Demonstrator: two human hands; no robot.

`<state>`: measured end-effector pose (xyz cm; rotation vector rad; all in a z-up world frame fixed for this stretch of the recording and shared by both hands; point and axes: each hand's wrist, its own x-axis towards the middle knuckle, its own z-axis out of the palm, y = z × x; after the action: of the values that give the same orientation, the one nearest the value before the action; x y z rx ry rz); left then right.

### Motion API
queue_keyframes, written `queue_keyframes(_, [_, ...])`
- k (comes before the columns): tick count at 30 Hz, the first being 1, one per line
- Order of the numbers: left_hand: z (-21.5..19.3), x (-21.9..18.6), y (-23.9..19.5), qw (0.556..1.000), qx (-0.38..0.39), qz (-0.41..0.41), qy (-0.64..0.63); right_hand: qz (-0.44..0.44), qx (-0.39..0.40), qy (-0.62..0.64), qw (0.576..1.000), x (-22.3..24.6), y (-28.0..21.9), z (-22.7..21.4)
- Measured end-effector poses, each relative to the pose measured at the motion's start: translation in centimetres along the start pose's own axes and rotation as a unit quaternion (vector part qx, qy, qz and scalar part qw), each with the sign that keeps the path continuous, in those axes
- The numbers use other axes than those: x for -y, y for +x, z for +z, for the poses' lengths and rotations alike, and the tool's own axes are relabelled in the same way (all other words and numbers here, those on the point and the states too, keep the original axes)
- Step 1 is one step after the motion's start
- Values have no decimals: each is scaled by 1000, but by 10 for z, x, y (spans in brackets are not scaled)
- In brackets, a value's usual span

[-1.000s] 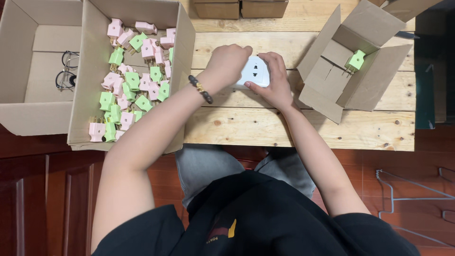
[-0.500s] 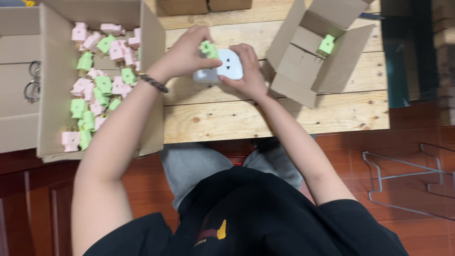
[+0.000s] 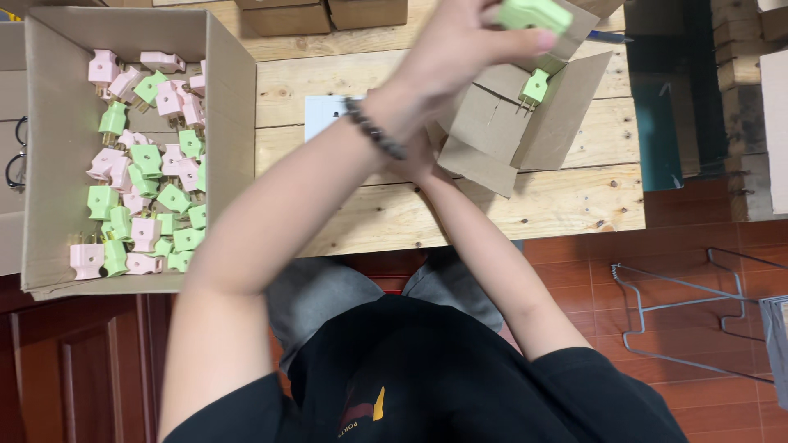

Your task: The person picks up green plastic adapter housings, aligns them with a testing socket on a white power strip to ensure correct fit or orientation, and then places the housings into small cardboard boxes.

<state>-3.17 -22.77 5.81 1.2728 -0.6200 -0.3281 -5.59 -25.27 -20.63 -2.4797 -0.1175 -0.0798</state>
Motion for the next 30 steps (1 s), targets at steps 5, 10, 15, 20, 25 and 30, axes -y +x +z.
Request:
queue_keyframes(5, [49, 48, 39, 972, -50, -208, -94, -33, -11, 68, 997, 15, 1, -19])
queue_keyframes(10, [40, 93, 57, 898, -9, -197, 394, -61, -13, 137, 989, 32, 1, -29])
queue_keyframes(15, [38, 144, 69, 812, 45, -176, 555, -86, -23, 218, 972, 44, -3, -46])
queue_keyframes(20, [45, 182, 81, 808, 5, -154, 569, -85, -32, 152, 984, 37, 0, -35])
queue_keyframes(25, [44, 193, 87, 803, -14, -215, 555, -69, -19, 146, 987, 42, -4, -42])
queue_keyframes(30, [37, 206, 85, 823, -53, -224, 519, -61, -9, 165, 984, 41, -3, -37])
